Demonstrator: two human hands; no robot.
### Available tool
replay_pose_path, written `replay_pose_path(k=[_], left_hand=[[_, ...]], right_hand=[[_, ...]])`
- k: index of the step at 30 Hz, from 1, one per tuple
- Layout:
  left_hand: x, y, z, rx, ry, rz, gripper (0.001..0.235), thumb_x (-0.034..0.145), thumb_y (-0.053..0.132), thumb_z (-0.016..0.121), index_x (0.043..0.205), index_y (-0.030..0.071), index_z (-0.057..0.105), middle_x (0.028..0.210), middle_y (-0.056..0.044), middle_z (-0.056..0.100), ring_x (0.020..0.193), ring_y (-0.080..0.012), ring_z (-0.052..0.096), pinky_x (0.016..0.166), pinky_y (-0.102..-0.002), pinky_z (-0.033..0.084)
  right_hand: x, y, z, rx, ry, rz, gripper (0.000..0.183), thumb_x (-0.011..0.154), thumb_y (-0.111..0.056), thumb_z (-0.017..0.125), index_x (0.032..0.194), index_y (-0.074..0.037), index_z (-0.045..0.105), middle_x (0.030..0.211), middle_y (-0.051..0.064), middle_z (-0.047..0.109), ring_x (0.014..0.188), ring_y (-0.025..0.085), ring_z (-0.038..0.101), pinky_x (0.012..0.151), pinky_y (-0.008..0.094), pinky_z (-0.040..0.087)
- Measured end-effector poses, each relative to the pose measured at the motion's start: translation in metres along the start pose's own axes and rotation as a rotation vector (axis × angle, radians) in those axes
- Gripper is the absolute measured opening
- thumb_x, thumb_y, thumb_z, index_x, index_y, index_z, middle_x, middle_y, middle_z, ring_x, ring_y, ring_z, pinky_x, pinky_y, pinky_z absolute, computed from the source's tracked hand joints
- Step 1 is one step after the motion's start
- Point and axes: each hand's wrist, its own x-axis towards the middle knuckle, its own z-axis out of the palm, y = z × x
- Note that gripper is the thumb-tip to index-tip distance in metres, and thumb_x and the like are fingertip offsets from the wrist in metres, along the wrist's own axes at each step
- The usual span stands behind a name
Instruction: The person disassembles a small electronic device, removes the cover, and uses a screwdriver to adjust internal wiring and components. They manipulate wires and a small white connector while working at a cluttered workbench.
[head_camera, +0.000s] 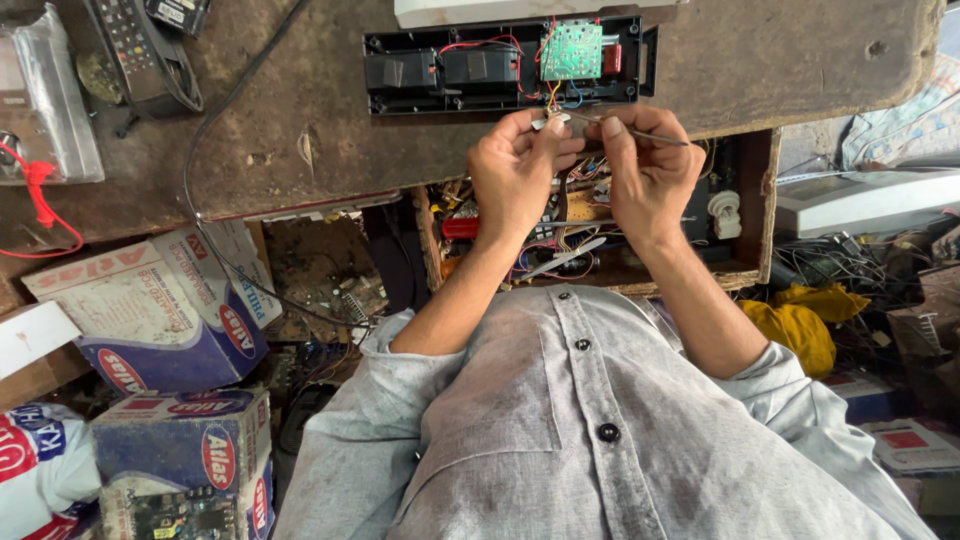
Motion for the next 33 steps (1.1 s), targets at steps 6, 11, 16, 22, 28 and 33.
replay_pose_path(k=[6, 11, 16, 22, 28, 33], left_hand=[[0.0003, 0.0013, 0.0002, 0.002, 0.005, -0.003, 0.020, 0.100, 0.005, 0.066, 0.111, -0.012, 0.064, 0.095, -0.020, 0.076, 0.085, -0.0234, 0.079, 0.071, -0.031, 0.068], [0.0001, 0.0037, 0.0007, 0.021, 0.003, 0.014, 0.020, 0.100, 0.004, 0.065, 0.110, -0.013, 0.065, 0.095, -0.020, 0.076, 0.085, -0.0237, 0.079, 0.071, -0.031, 0.069], [-0.0008, 0.0056, -0.0001, 0.074, -0.008, 0.032, 0.020, 0.101, 0.005, 0.065, 0.112, -0.012, 0.065, 0.095, -0.021, 0.077, 0.086, -0.0236, 0.080, 0.072, -0.030, 0.070], [-0.0006, 0.0049, 0.0000, 0.035, -0.009, 0.016, 0.020, 0.100, 0.004, 0.065, 0.111, -0.013, 0.065, 0.095, -0.020, 0.076, 0.086, -0.0237, 0.079, 0.071, -0.031, 0.069], [0.0000, 0.0016, -0.0001, 0.027, -0.003, 0.010, 0.019, 0.100, 0.004, 0.065, 0.110, -0.012, 0.065, 0.095, -0.020, 0.076, 0.086, -0.0237, 0.079, 0.071, -0.031, 0.069], [0.0007, 0.0008, -0.0004, 0.017, -0.008, 0.015, 0.019, 0.100, 0.004, 0.065, 0.111, -0.012, 0.064, 0.096, -0.020, 0.076, 0.086, -0.0238, 0.079, 0.071, -0.030, 0.068]], right_hand=[[0.0001, 0.0011, -0.0011, 0.009, -0.004, 0.026, 0.011, 0.111, -0.005, 0.064, 0.111, 0.006, 0.068, 0.099, 0.011, 0.077, 0.089, 0.009, 0.069, 0.079, 0.022, 0.057], [0.0005, 0.0012, -0.0012, 0.006, -0.003, 0.008, 0.012, 0.111, -0.005, 0.064, 0.112, 0.006, 0.068, 0.099, 0.010, 0.077, 0.090, 0.009, 0.071, 0.081, 0.023, 0.058], [0.0004, 0.0003, -0.0014, 0.017, -0.016, 0.015, 0.012, 0.111, -0.005, 0.064, 0.112, 0.006, 0.069, 0.099, 0.010, 0.077, 0.091, 0.010, 0.071, 0.080, 0.023, 0.058], [0.0003, -0.0004, -0.0021, 0.025, -0.029, 0.016, 0.011, 0.112, -0.004, 0.063, 0.113, 0.006, 0.068, 0.100, 0.010, 0.076, 0.091, 0.009, 0.070, 0.080, 0.023, 0.057], [-0.0015, 0.0032, -0.0014, -0.005, -0.002, 0.013, 0.011, 0.111, -0.004, 0.065, 0.111, 0.005, 0.069, 0.094, 0.005, 0.073, 0.081, 0.004, 0.062, 0.070, 0.020, 0.050], [-0.0021, 0.0053, -0.0005, -0.007, 0.016, 0.020, 0.010, 0.111, -0.005, 0.066, 0.110, 0.005, 0.069, 0.093, 0.004, 0.073, 0.080, 0.003, 0.060, 0.068, 0.020, 0.049]])
